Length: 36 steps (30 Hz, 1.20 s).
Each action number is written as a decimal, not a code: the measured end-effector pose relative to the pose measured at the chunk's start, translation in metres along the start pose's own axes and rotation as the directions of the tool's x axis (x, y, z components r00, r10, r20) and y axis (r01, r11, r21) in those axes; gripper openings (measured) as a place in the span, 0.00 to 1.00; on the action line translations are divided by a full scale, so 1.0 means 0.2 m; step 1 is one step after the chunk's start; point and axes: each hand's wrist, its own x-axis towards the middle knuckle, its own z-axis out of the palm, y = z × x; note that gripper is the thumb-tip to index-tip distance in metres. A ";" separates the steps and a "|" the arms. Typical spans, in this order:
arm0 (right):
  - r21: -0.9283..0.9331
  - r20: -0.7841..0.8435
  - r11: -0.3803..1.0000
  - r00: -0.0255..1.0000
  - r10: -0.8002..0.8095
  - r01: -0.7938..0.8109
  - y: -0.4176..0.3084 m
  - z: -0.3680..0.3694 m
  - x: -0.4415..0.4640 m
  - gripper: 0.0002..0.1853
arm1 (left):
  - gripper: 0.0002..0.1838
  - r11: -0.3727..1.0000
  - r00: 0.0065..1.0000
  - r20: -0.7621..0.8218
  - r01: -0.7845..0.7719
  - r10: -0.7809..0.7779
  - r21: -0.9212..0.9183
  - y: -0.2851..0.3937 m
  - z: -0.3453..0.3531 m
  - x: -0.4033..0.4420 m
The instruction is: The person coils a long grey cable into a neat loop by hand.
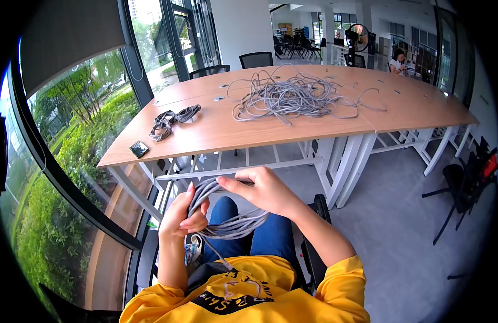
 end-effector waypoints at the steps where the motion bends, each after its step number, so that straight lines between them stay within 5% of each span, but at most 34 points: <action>1: 0.001 0.000 1.000 1.000 -0.001 0.001 0.01 -0.01 0.00 0.27 | 0.28 0.997 1.000 -0.013 0.023 -0.022 0.067 0.00 0.00 0.00; 7: 0.024 0.081 0.995 0.992 0.093 -0.095 0.04 -0.02 0.00 0.27 | 0.29 0.996 0.996 0.072 0.048 -0.053 0.070 -0.02 -0.04 0.00; 15: 0.089 -0.037 0.983 0.986 -0.160 0.163 0.03 0.04 0.03 0.22 | 0.40 0.967 0.872 0.484 0.051 0.079 -0.249 -0.07 0.02 -0.02; 17: 0.079 -0.088 0.966 0.967 -0.238 0.245 0.07 0.07 0.04 0.23 | 0.39 0.960 0.857 0.505 0.046 0.104 -0.275 -0.08 0.06 -0.02; 23: 0.221 -0.175 0.973 0.984 -0.024 0.063 0.08 0.09 0.04 0.23 | 0.36 0.953 0.854 0.502 0.024 0.138 -0.302 -0.06 0.09 -0.03; 27: 0.325 -0.213 0.904 0.953 -0.216 0.277 0.11 0.11 0.04 0.20 | 0.35 0.914 0.838 0.458 -0.109 0.295 -0.391 -0.04 0.08 -0.02; 30: 0.553 0.052 0.832 0.999 0.005 -0.033 0.11 0.10 0.02 0.19 | 0.35 0.911 0.815 0.494 -0.094 0.302 -0.402 -0.05 0.02 0.00; 36: 0.488 0.139 0.850 0.979 0.150 -0.200 0.02 0.03 0.02 0.21 | 0.34 0.924 0.816 0.493 -0.123 0.302 -0.363 -0.08 -0.01 0.01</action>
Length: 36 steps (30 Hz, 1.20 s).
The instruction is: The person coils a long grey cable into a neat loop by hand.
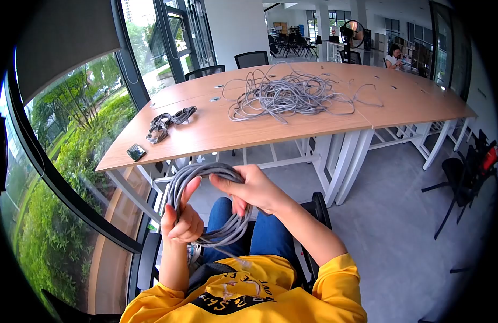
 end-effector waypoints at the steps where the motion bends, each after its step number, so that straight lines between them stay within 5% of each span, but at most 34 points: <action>1: -0.019 -0.023 1.000 1.000 0.002 -0.002 -0.01 0.00 0.00 0.21 | 0.34 1.000 1.000 -0.003 -0.001 0.001 0.002 0.00 -0.01 0.00; 4: 0.166 -0.073 0.985 0.997 -0.031 0.043 0.02 0.01 0.00 0.25 | 0.34 1.000 1.000 -0.028 -0.004 0.005 0.020 -0.01 -0.01 0.00; 11: 0.091 -0.223 0.990 0.971 -0.086 0.109 0.00 0.02 0.02 0.27 | 0.25 0.977 0.988 -0.152 0.051 -0.019 0.209 -0.05 0.01 0.03; 13: 0.099 -0.243 0.986 0.964 -0.104 0.131 0.00 0.04 0.03 0.27 | 0.24 0.948 0.957 -0.291 0.103 -0.011 0.301 -0.07 0.02 0.03; 19: 0.135 -0.299 0.979 0.948 -0.108 0.154 0.04 0.06 0.03 0.27 | 0.23 0.955 0.932 -0.361 0.140 -0.039 0.260 -0.12 -0.07 0.03; 23: 0.139 -0.272 0.987 0.961 -0.043 0.083 0.05 0.03 0.04 0.27 | 0.22 0.990 0.970 -0.237 0.087 -0.058 0.115 -0.08 -0.07 0.01; 25: 0.156 -0.231 0.987 0.973 -0.005 0.042 0.07 0.02 0.04 0.28 | 0.19 0.999 0.999 -0.048 0.013 -0.012 0.032 -0.05 -0.03 0.02; 27: 0.170 -0.190 0.985 0.981 0.035 -0.003 0.08 0.02 0.04 0.28 | 0.25 0.999 0.997 -0.063 -0.052 0.051 -0.006 -0.04 0.02 0.02; 28: 0.117 -0.202 0.993 0.979 0.007 0.017 0.09 0.03 0.04 0.28 | 0.32 0.998 0.999 -0.039 -0.034 0.032 -0.054 -0.03 0.01 0.02; 33: 0.028 -0.186 0.986 0.970 -0.158 0.166 0.16 0.04 0.07 0.26 | 0.35 0.996 0.990 -0.108 -0.089 0.086 -0.020 0.01 0.08 0.05; 35: -0.362 -0.161 0.917 0.958 -0.239 0.168 0.18 0.02 0.06 0.23 | 0.34 0.972 0.963 -0.151 -0.207 0.222 0.112 0.03 0.10 0.05; 36: -0.293 -0.150 0.954 0.988 0.026 -0.069 0.15 0.01 0.03 0.20 | 0.32 0.962 0.949 -0.170 -0.249 0.266 0.113 0.05 0.10 0.04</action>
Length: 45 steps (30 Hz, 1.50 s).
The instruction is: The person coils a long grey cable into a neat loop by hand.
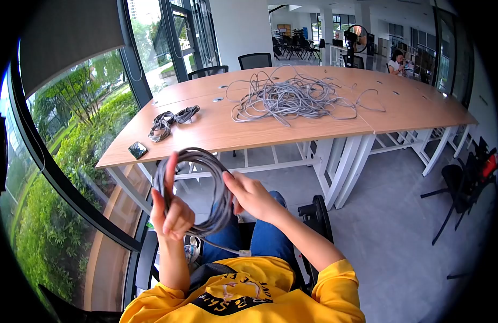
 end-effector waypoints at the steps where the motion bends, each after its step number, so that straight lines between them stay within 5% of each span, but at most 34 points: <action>1: -0.001 0.001 1.000 1.000 0.001 -0.001 0.03 -0.01 -0.01 0.20 | 0.31 0.999 0.999 -0.017 -0.039 0.040 0.032 0.02 0.01 0.00; 3: -0.382 -0.084 0.909 0.973 -0.214 0.167 0.11 -0.03 0.00 0.17 | 0.30 0.987 0.986 -0.085 -0.138 0.145 0.083 0.04 0.01 0.01; 10: -0.357 0.040 0.904 0.971 -0.236 0.235 0.32 -0.14 0.09 0.14 | 0.25 0.947 0.915 -0.250 -0.317 0.318 0.042 0.10 -0.02 0.03; 11: -0.463 -0.009 0.847 0.953 -0.302 0.263 0.35 -0.14 0.11 0.12 | 0.25 0.947 0.915 -0.249 -0.318 0.318 0.043 0.10 -0.03 0.03; 13: -0.560 -0.050 0.778 0.925 -0.376 0.285 0.31 -0.13 0.12 0.12 | 0.24 0.902 0.861 -0.309 -0.319 0.404 0.290 0.08 -0.06 0.03; 15: -0.799 -0.051 0.495 0.781 -0.623 0.343 0.23 -0.10 0.12 0.16 | 0.23 0.861 0.819 -0.339 -0.323 0.462 0.392 0.06 -0.10 0.04; 16: -0.795 -0.053 0.497 0.777 -0.627 0.347 0.19 -0.09 0.13 0.16 | 0.23 0.851 0.796 -0.360 -0.339 0.487 0.402 0.06 -0.10 0.05; 18: -0.937 0.028 0.261 0.794 -0.607 0.233 0.14 -0.08 0.15 0.20 | 0.23 0.853 0.788 -0.366 -0.362 0.495 0.375 0.05 -0.09 0.05; 23: -0.957 0.191 0.024 0.694 -0.694 0.288 0.03 -0.04 0.22 0.18 | 0.23 0.790 0.774 -0.327 -0.337 0.542 0.513 0.06 -0.07 0.05; 25: -0.906 0.265 -0.018 0.536 -0.802 0.422 -0.07 -0.03 0.24 0.13 | 0.23 0.770 0.772 -0.313 -0.332 0.554 0.544 0.08 -0.07 0.06; 29: -0.900 0.371 -0.082 0.653 -0.660 0.428 -0.14 0.01 0.16 0.10 | 0.21 0.791 0.771 -0.353 -0.300 0.530 0.533 0.09 -0.08 0.05; 34: -0.858 0.470 -0.152 0.630 -0.618 0.490 -0.05 0.07 0.09 0.10 | 0.14 0.868 0.809 -0.417 -0.213 0.415 0.450 0.10 -0.09 0.06; 39: -0.845 0.468 -0.118 0.613 -0.637 0.522 -0.02 0.15 0.05 0.06 | 0.13 0.817 0.746 -0.553 0.019 0.372 0.576 0.03 -0.09 0.11; 41: -0.854 0.383 0.022 0.656 -0.650 0.521 0.01 0.17 0.04 0.07 | 0.17 0.698 0.674 -0.608 0.188 0.420 0.691 -0.01 -0.09 0.14; 42: -0.833 0.338 0.170 0.728 -0.596 0.526 0.01 0.17 0.03 0.09 | 0.17 0.698 0.674 -0.604 0.181 0.425 0.693 -0.04 -0.08 0.16; 43: -0.834 0.338 0.169 0.729 -0.595 0.525 0.00 0.16 0.03 0.09 | 0.18 0.699 0.674 -0.600 0.172 0.431 0.694 -0.06 -0.07 0.17; 45: -0.798 0.081 0.551 0.951 -0.300 0.242 -0.02 0.14 0.03 0.11 | 0.18 0.669 0.663 -0.584 0.164 0.469 0.725 -0.08 -0.08 0.16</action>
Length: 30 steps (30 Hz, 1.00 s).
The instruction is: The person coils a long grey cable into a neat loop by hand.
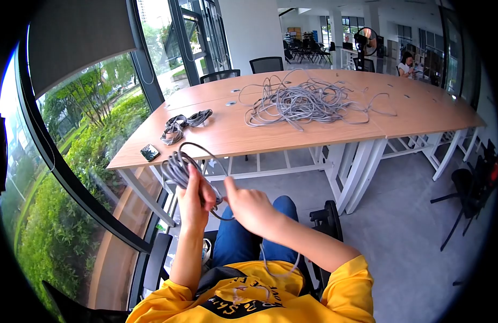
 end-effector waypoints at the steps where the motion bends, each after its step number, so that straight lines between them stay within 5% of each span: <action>1: 0.181 0.077 0.983 0.997 0.001 -0.015 0.05 0.00 0.01 0.14 | 0.18 0.994 0.999 0.018 -0.033 0.035 -0.102 0.00 -0.02 -0.01; 2: 0.181 0.076 0.983 0.997 0.003 -0.017 0.07 0.00 0.00 0.14 | 0.17 0.977 0.997 0.034 -0.063 0.071 -0.203 0.02 -0.05 0.00; 4: 0.489 -0.088 0.872 0.994 0.071 -0.019 0.09 0.00 -0.02 0.14 | 0.15 0.913 0.981 0.103 -0.110 0.162 -0.393 0.05 -0.10 0.02; 5: 0.413 -0.270 0.907 0.962 0.036 0.082 0.09 0.00 -0.03 0.13 | 0.15 0.866 0.982 0.111 -0.081 0.155 -0.493 0.07 -0.13 0.03; 9: 0.103 -0.420 0.978 0.900 -0.121 0.180 0.18 0.01 -0.04 0.08 | 0.17 0.666 0.955 0.192 -0.007 0.225 -0.746 0.13 -0.21 0.06; 10: 0.103 -0.420 0.978 0.900 -0.121 0.179 0.20 0.00 -0.04 0.08 | 0.17 0.651 0.955 0.178 -0.021 0.238 -0.759 0.14 -0.22 0.07; 14: 0.391 0.071 0.905 0.985 0.155 -0.170 0.33 -0.06 -0.02 0.08 | 0.17 0.566 0.953 0.126 -0.055 0.276 -0.822 0.18 -0.28 0.09; 18: 0.546 -0.231 0.838 0.962 0.145 0.005 0.35 0.01 0.00 0.07 | 0.18 0.474 0.934 0.239 0.090 0.264 -0.876 0.18 -0.32 0.09; 20: 0.591 -0.357 0.799 0.925 0.131 0.115 0.31 0.00 0.00 0.06 | 0.18 0.479 0.932 0.246 0.094 0.266 -0.873 0.17 -0.32 0.10; 22: 0.191 -0.333 0.971 0.940 -0.074 0.144 0.28 -0.06 -0.02 0.05 | 0.18 0.560 0.950 0.205 0.038 0.238 -0.828 0.16 -0.31 0.10; 24: 0.071 -0.363 0.986 0.924 -0.116 0.151 0.23 -0.09 -0.02 0.05 | 0.17 0.661 0.961 0.194 0.017 0.196 -0.750 0.15 -0.29 0.09; 27: -0.215 -0.217 0.948 0.935 -0.282 0.236 0.16 -0.13 -0.02 0.06 | 0.16 0.906 0.979 0.172 -0.028 0.111 -0.423 0.10 -0.22 0.07; 30: -0.379 -0.077 0.848 0.900 -0.428 0.371 0.08 -0.11 -0.03 0.05 | 0.17 0.995 0.999 0.035 0.037 -0.034 -0.097 0.04 -0.13 0.06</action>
